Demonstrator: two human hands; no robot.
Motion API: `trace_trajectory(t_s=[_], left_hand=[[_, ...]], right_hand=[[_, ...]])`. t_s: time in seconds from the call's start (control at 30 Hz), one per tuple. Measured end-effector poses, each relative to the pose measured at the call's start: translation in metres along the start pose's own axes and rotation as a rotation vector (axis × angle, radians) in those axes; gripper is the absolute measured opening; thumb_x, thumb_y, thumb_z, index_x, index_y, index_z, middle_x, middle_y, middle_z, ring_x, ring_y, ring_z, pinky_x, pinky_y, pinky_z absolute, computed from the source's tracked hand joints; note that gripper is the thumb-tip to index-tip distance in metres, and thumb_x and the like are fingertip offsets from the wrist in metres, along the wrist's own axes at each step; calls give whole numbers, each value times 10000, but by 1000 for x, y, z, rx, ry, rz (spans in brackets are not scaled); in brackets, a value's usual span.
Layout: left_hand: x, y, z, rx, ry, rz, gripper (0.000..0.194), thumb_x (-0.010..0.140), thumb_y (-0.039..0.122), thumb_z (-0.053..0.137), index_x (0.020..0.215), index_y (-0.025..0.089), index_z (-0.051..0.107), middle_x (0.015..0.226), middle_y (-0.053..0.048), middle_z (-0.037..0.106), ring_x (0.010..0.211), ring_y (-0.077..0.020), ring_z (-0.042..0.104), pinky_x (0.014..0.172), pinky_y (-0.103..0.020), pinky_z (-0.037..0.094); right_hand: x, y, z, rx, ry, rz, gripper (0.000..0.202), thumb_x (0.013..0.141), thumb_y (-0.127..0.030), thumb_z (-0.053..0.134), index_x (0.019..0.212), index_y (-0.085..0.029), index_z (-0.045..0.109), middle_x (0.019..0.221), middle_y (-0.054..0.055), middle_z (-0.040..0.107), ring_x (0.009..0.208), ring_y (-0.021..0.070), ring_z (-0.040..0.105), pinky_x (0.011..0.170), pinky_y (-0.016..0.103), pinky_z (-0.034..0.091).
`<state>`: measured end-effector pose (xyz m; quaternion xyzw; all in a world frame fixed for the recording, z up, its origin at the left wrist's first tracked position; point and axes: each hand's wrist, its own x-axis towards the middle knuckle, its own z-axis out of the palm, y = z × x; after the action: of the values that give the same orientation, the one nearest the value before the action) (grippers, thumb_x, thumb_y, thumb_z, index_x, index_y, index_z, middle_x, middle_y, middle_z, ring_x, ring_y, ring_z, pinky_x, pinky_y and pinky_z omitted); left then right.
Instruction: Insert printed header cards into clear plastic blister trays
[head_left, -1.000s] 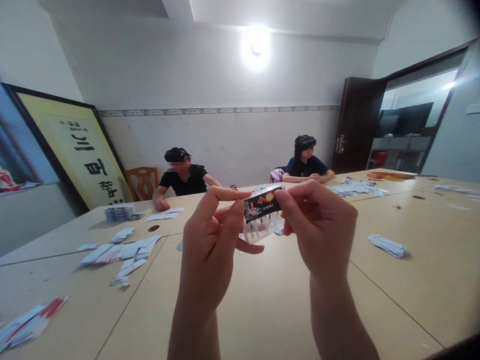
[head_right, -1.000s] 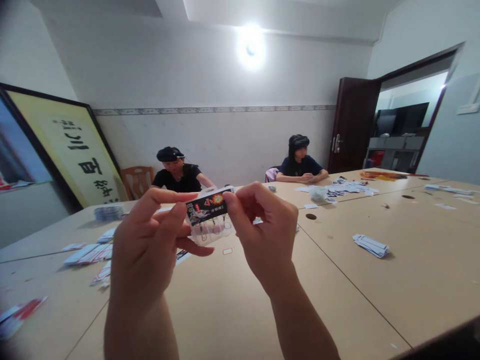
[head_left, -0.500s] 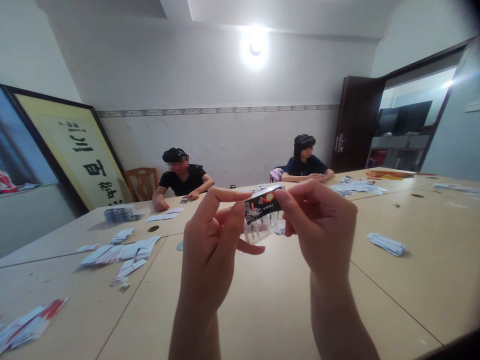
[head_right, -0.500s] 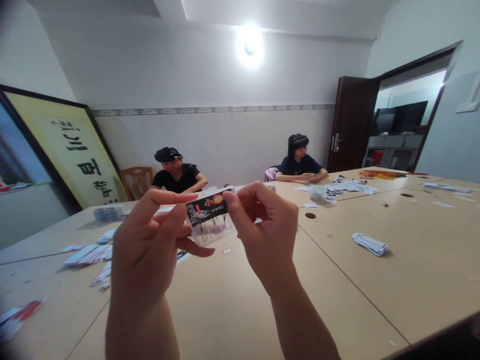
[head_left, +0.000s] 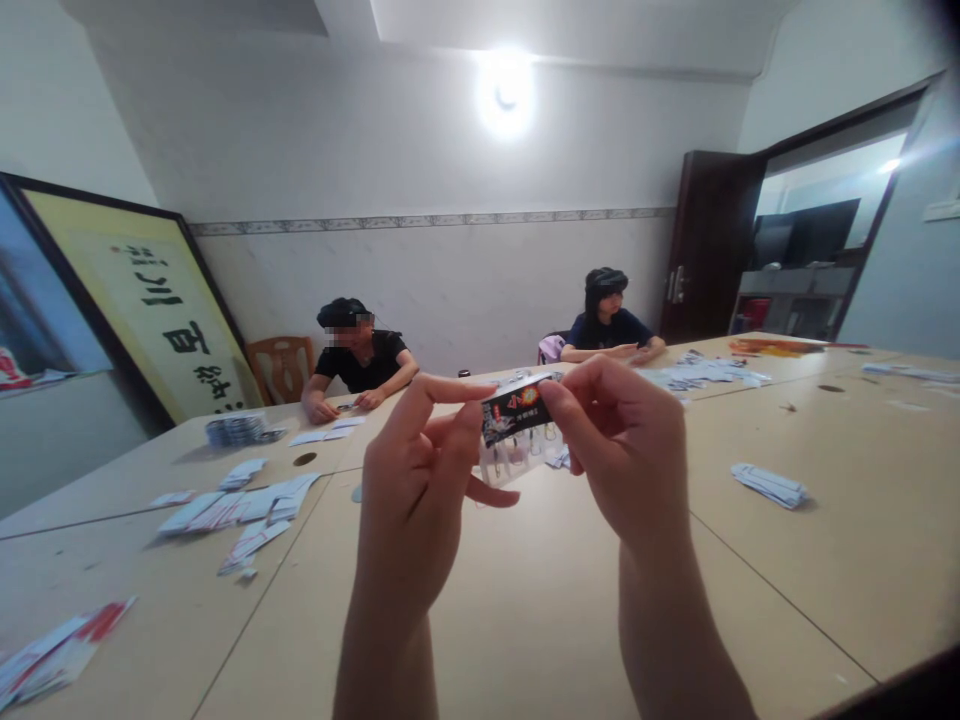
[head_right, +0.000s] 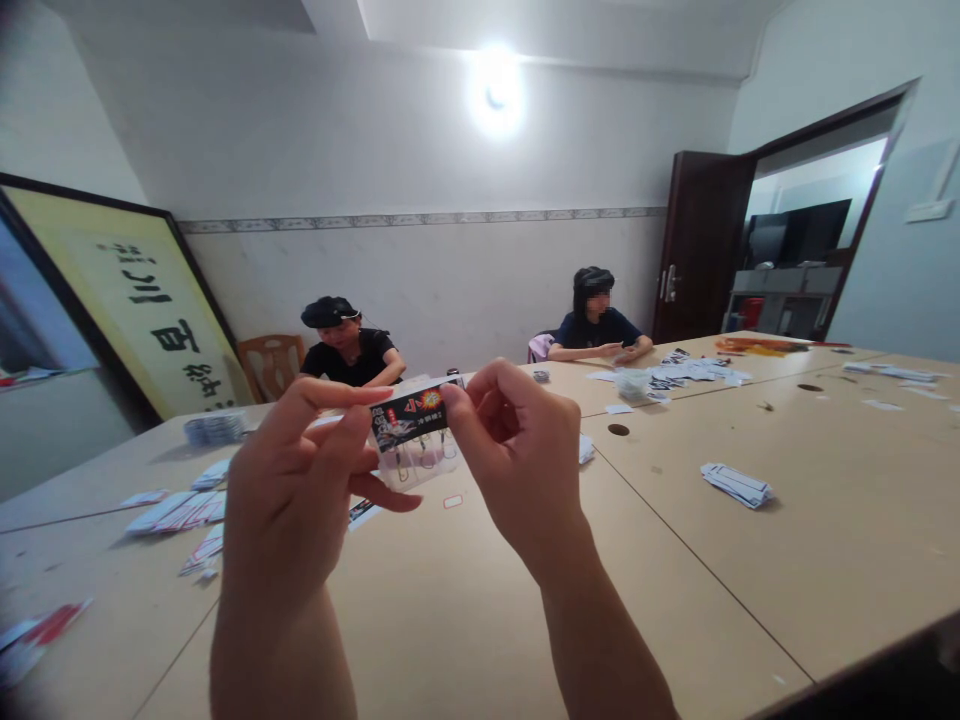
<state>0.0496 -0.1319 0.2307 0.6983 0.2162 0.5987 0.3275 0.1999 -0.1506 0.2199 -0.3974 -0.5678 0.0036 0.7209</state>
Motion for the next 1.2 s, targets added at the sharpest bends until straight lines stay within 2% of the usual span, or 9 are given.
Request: trace_trajectory(t_s=[0.23, 0.4, 0.6, 0.67, 0.73, 0.9, 1.07, 1.2], left_hand=[[3, -3, 0, 1, -7, -12, 273, 919, 458, 631, 973, 191, 621, 786, -15, 711, 593, -146, 701, 426, -222, 614], [5, -6, 3, 20, 22, -18, 271, 908, 448, 647, 961, 183, 635, 804, -14, 705, 509, -99, 632, 412, -217, 607], [12, -13, 1, 2, 45, -51, 290, 885, 464, 668, 968, 188, 639, 764, -2, 688, 521, -123, 662, 406, -238, 609], [15, -16, -2, -33, 49, -56, 283, 878, 460, 678, 950, 190, 634, 719, 9, 678, 487, -111, 642, 396, -222, 597], [17, -18, -5, -78, 21, -56, 269, 884, 459, 672, 952, 203, 623, 741, 9, 698, 476, -112, 651, 379, -206, 579], [16, -17, -9, -118, -32, -77, 274, 919, 490, 614, 972, 221, 605, 766, 6, 718, 492, -144, 692, 372, -209, 571], [11, -9, -8, -121, -64, -92, 320, 884, 516, 657, 949, 207, 603, 727, -5, 719, 454, -134, 660, 365, -221, 575], [7, -4, -8, -97, -100, -107, 295, 846, 433, 731, 976, 204, 597, 688, 2, 718, 500, -154, 680, 381, -233, 592]], right_hand=[[1, 2, -2, -109, -22, -17, 249, 884, -302, 656, 675, -201, 565, 485, -74, 475, 417, 62, 381, 412, 205, 294], [1, 1, -5, -230, -28, -33, 268, 885, -331, 660, 670, -201, 566, 475, -76, 465, 426, 67, 381, 430, 215, 282], [5, 4, -7, -364, -83, -33, 414, 899, -436, 652, 595, -197, 503, 456, -62, 454, 435, 75, 395, 459, 233, 276], [7, 5, -8, -332, -129, -20, 424, 908, -477, 640, 613, -195, 524, 463, -58, 470, 431, 75, 412, 455, 230, 284], [7, 5, -8, -258, -123, -23, 416, 916, -507, 626, 650, -193, 560, 490, -51, 504, 435, 74, 437, 446, 223, 299], [4, 2, -10, -60, 52, -36, 388, 949, -514, 571, 741, -191, 627, 589, -16, 594, 476, 85, 523, 432, 207, 365], [4, 3, -10, 29, -80, 15, 331, 931, -468, 613, 763, -187, 664, 551, -32, 559, 463, 79, 501, 421, 194, 370], [5, 3, -11, 92, -125, 33, 320, 941, -410, 610, 722, -181, 651, 541, -34, 534, 469, 73, 470, 425, 191, 361]])
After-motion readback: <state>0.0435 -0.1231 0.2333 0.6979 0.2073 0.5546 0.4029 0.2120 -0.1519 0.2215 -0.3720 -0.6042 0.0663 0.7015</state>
